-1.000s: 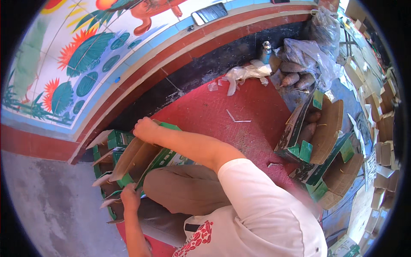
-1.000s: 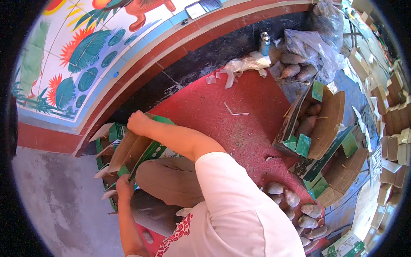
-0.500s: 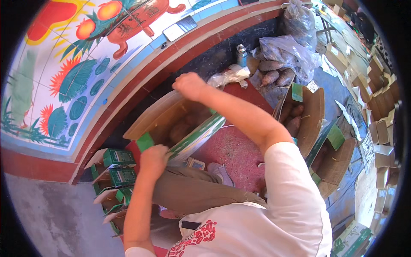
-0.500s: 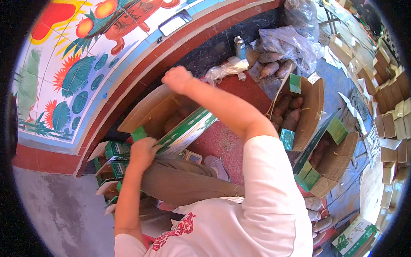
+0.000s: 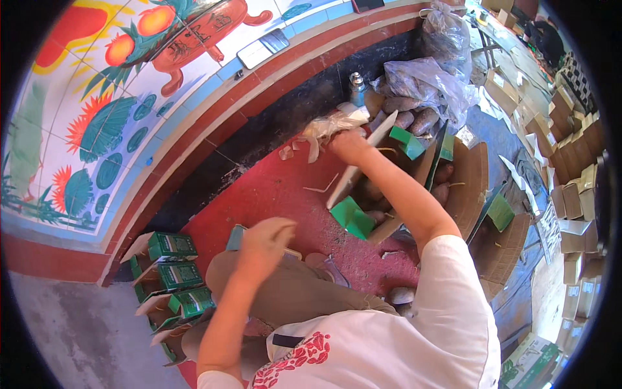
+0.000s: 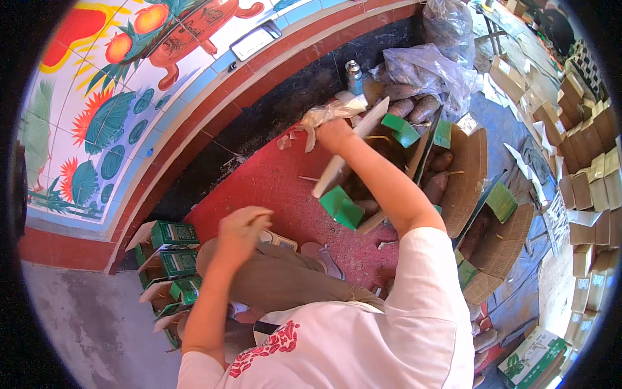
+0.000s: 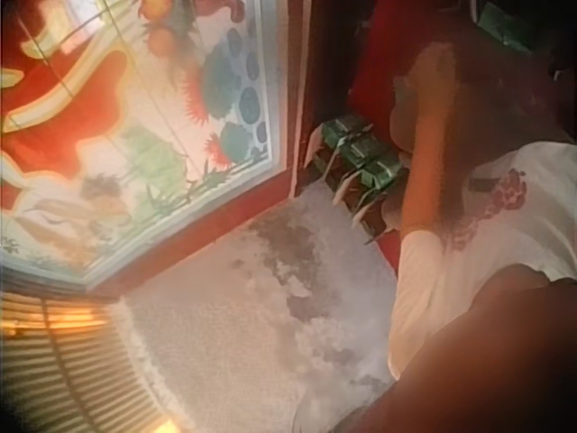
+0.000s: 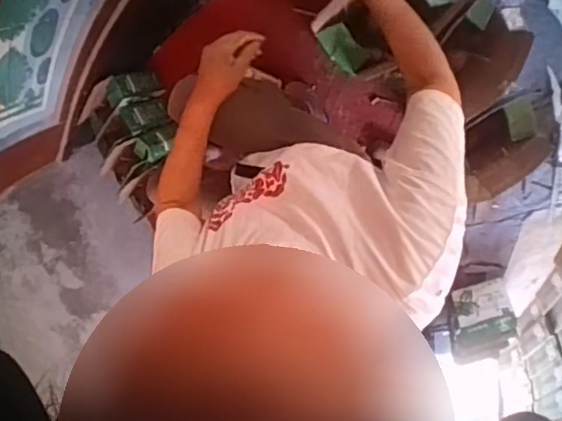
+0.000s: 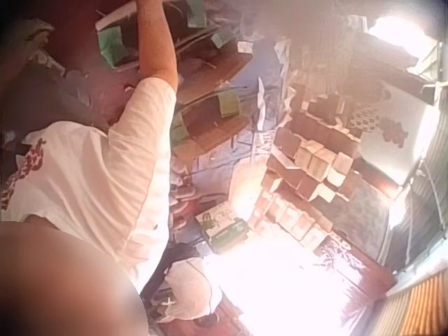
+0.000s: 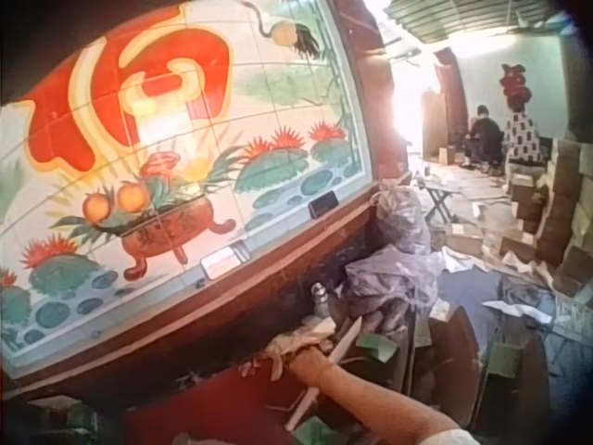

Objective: Weighing and packing tubers into cardboard boxes.

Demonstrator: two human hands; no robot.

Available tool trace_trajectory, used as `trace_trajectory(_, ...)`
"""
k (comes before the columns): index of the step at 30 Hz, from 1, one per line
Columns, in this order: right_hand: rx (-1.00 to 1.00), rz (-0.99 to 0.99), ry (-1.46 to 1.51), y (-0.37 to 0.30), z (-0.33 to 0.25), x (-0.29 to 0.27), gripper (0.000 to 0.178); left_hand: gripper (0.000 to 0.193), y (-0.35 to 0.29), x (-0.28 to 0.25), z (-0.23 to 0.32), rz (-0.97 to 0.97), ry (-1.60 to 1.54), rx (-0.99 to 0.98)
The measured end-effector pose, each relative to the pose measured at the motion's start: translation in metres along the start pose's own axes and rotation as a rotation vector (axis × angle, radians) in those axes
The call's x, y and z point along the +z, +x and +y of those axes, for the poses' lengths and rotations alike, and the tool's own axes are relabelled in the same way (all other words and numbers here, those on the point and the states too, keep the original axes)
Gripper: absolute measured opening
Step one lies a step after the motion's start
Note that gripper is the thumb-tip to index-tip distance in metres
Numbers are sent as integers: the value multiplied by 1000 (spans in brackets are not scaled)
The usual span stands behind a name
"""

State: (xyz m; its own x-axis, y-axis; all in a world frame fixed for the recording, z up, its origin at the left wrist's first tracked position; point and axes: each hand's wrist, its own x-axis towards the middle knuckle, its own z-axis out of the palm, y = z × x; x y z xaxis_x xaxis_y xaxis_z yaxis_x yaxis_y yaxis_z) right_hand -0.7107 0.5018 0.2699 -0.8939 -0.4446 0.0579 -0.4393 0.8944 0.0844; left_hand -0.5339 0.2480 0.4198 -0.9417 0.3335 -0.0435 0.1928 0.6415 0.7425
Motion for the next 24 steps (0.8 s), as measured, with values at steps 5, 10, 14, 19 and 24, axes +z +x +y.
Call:
trace_trajectory(5, -62, 71, 286, 4, -69, -58, 13, 16, -69, -83, -68, 433, 166, -67)
trace_trajectory(10, -393, 346, 916, -16, -131, -129, 16, 20, -157, -127, -135, 715, 27, -171)
trace_trajectory(14, -844, 249, 1435, -51, -174, -204, 12, 22, -227, -139, -202, 921, 97, -250)
trace_trajectory(19, -1453, 12, 1669, -98, -217, -269, 11, 23, -271, -124, -236, 1082, 38, -348)
trace_trajectory(24, -1806, -20, 1711, -130, -256, -306, 20, 24, -286, -117, -243, 1178, -87, -322)
